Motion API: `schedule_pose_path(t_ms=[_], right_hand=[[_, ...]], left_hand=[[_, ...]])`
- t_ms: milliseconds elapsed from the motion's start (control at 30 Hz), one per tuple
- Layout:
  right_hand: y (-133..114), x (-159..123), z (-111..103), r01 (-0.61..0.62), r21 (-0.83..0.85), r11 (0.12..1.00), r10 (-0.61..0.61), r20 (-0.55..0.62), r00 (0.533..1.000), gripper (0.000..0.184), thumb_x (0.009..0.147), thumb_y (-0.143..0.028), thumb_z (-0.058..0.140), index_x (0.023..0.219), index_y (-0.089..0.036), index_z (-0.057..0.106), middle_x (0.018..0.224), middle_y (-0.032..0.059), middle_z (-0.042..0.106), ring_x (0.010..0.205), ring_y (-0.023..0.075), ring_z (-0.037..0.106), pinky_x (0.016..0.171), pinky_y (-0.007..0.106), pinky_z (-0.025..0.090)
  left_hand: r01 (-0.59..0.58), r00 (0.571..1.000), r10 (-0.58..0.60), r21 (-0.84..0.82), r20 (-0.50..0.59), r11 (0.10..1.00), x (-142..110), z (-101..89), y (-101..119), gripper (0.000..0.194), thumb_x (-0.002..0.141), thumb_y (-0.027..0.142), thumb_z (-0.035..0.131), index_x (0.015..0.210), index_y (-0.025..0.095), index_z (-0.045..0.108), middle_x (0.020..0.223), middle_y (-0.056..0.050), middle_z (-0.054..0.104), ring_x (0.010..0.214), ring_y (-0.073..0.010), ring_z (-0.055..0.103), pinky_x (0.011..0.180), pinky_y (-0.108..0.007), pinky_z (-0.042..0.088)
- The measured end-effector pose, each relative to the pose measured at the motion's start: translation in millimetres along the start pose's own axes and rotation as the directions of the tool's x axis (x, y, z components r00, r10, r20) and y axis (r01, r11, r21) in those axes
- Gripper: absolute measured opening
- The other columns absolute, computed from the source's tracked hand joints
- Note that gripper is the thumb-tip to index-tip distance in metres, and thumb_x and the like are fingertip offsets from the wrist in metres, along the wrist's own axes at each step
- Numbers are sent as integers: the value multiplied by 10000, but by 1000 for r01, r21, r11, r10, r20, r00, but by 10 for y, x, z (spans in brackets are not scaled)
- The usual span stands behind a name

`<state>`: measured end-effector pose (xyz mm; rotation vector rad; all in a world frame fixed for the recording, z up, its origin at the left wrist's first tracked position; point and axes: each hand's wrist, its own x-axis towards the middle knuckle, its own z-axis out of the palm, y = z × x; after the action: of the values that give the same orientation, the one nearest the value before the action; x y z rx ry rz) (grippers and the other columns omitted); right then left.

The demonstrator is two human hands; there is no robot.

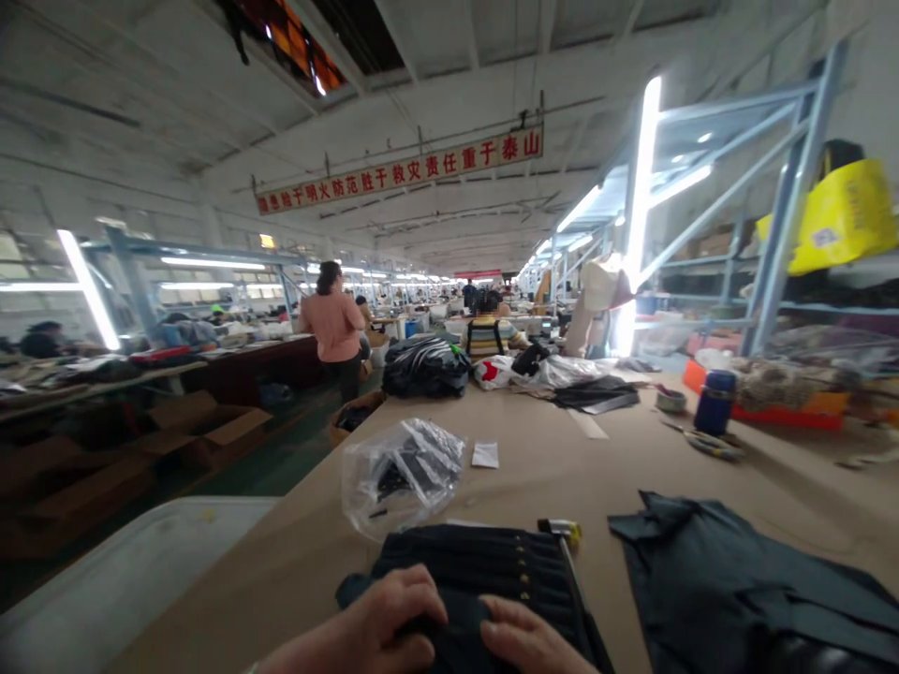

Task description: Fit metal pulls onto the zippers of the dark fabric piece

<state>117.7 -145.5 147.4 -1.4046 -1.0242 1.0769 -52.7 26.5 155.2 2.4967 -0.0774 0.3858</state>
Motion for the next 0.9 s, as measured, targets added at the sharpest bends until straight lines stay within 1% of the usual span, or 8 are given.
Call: schedule_pose_path(t_ms=[100,200,300,367,433,533,767,900], right_hand=[[236,-12,-75,-77,31,997,78,-36,996,570,706,-613,669,1083,-186,663,1046,62,654,1043,266,579,945,372,450],[404,-13,-125,-116,32,993,114,70,991,460,771,-550,634,1006,-155,635,936,38,642,874,209,601,818,324,484],[395,-79,-136,0,-214,977,5,24,1000,299,857,-402,562,1021,-154,586,932,37,627,857,188,578,796,320,471],[269,-190,-100,138,-546,827,-207,-67,976,237,874,-258,549,1097,-177,568,1064,59,609,1000,210,540,905,369,424],[110,-331,-22,236,-772,590,-370,1,929,246,887,-176,543,1130,-205,566,1135,65,588,1086,225,497,976,407,367],[-12,-507,126,320,-856,407,-354,176,919,252,901,-167,551,1150,-207,555,1067,69,609,1018,230,529,946,414,381],[123,-602,166,132,-802,582,-172,38,984,35,897,-169,578,925,-190,576,870,7,602,788,152,581,680,239,423],[-118,-665,117,185,-902,389,-170,127,977,110,924,-181,526,821,-189,562,781,3,575,695,148,555,625,256,377]], left_hand=[[153,985,-145,-77,94,985,5,35,19,92,837,226,586,909,177,615,913,-1,595,843,-116,545,776,-213,423],[210,967,-194,-83,163,974,-9,140,-44,93,867,219,535,827,157,591,817,13,578,762,-101,517,722,-209,418],[196,966,-189,-20,177,980,-64,249,-88,141,909,235,480,815,156,550,819,9,558,755,-105,497,711,-219,413],[156,975,-165,68,152,985,-100,273,-54,157,936,235,439,829,161,526,843,1,546,764,-112,491,722,-233,414],[101,981,-129,189,145,977,-112,253,36,162,954,222,403,844,164,507,861,-9,538,777,-125,489,736,-250,419],[4,984,-72,378,164,926,-87,186,218,164,962,209,380,847,167,489,860,-22,535,785,-151,492,742,-282,430],[-71,981,-43,560,189,826,-140,140,448,170,970,285,389,861,188,474,831,-13,535,710,-158,512,634,-270,415],[-75,974,-47,511,221,856,-179,66,531,197,953,374,436,888,200,499,825,-1,553,682,-151,514,588,-257,377]])
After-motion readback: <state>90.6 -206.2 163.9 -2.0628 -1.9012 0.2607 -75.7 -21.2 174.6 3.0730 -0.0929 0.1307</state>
